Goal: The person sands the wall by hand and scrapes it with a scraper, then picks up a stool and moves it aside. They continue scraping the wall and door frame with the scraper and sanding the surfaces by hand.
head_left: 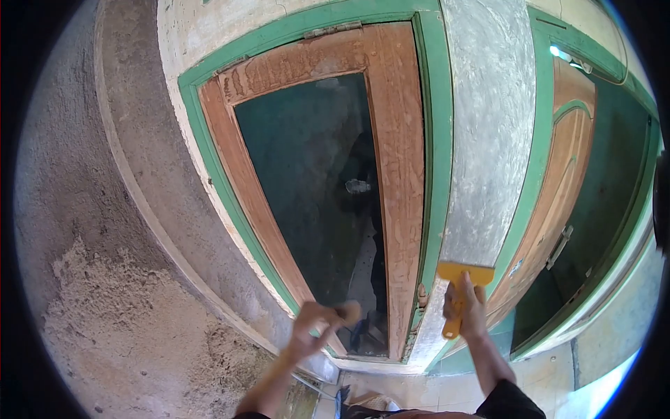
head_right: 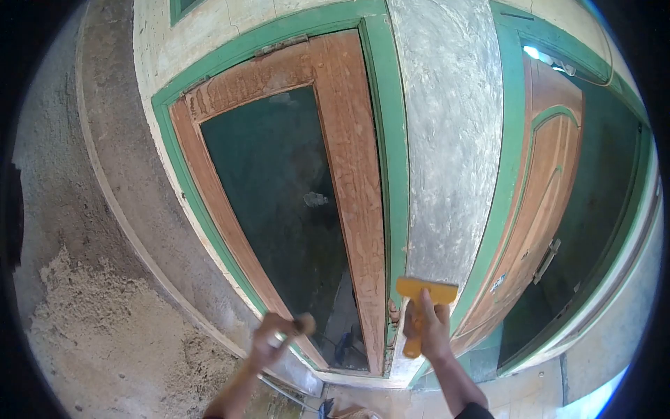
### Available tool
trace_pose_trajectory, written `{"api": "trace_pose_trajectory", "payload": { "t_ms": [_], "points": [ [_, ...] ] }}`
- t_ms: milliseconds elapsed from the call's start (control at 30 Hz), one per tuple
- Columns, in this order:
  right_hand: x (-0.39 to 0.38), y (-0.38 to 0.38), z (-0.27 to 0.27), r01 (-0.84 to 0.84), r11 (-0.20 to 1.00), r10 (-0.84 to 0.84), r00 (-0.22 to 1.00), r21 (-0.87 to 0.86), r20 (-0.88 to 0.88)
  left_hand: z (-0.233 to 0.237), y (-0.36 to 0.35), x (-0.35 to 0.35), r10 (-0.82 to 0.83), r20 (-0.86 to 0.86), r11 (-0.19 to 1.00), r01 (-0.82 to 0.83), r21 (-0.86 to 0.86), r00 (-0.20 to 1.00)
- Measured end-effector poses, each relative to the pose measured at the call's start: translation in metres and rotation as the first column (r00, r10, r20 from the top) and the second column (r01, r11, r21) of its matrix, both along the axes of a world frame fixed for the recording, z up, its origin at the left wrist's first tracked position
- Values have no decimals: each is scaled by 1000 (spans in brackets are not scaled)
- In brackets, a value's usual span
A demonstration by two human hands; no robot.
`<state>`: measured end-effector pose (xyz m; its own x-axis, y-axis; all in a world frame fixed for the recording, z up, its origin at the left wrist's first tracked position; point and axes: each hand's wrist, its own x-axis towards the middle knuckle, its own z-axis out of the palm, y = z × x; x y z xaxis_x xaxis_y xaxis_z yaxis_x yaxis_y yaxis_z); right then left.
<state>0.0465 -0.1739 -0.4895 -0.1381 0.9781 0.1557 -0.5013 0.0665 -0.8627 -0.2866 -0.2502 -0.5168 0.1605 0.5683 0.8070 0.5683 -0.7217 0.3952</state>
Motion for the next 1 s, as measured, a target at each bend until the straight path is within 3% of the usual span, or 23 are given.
{"api": "trace_pose_trajectory", "payload": {
  "t_ms": [67, 133, 167, 200, 267, 333, 367, 400, 467, 533, 633, 767, 867, 967, 1000],
  "points": [
    [18, 24, -1, -3, 968, -35, 989, 251, 146, 43, 10, -27, 60, -78, 998, -57, 39, 995],
    [23, 35, 20, 109, 850, -215, 965, 515, 151, 106, 12, -43, 195, -195, 978, -176, 110, 961],
    [24, 41, 36, 191, 737, -427, 875, 649, 227, 135, 20, -54, 240, -239, 954, -183, 239, 941],
    [24, 48, 54, 232, 593, -623, 739, 771, 257, 172, 23, -58, 399, -314, 872, -251, 421, 861],
    [26, 67, 92, 135, 70, -940, 340, 988, 20, 238, 41, -66, 403, -209, 797, -229, 559, 891],
    [23, 73, 114, 202, 125, -946, 319, 971, 55, 297, 63, -89, 578, -198, 622, -271, 735, 791],
    [24, 80, 123, 206, 130, -944, 324, 970, 58, 323, 74, -95, 623, -162, 591, -326, 737, 765],
    [26, 89, 130, 206, 89, -959, 283, 974, 28, 346, 85, -99, 667, -127, 558, -379, 738, 734],
    [21, 105, 146, 209, 49, -967, 253, 977, -5, 390, 107, -103, 670, -155, 461, -242, 854, 726],
    [14, 120, 161, 253, -228, -947, 166, 940, -275, 422, 129, -111, 719, -61, 349, -284, 893, 692],
    [9, 131, 168, 277, -224, -961, 98, 934, -259, 454, 149, -113, 787, 54, 272, -425, 863, 614],
    [4, 142, 167, 285, -274, -958, 10, 919, -288, 458, 166, -99, 821, 122, 218, -504, 836, 558],
    [0, 144, 165, 263, -317, -946, -16, 911, -324, 455, 172, -99, 819, 146, 283, -610, 740, 556],
    [0, 146, 164, 256, -339, -939, -25, 905, -344, 454, 162, -111, 873, 77, 244, -567, 787, 482],
    [1, 147, 163, 251, -341, -938, -34, 906, -344, 461, 160, -136, 890, -4, 302, -583, 754, 456]
  ]
}}
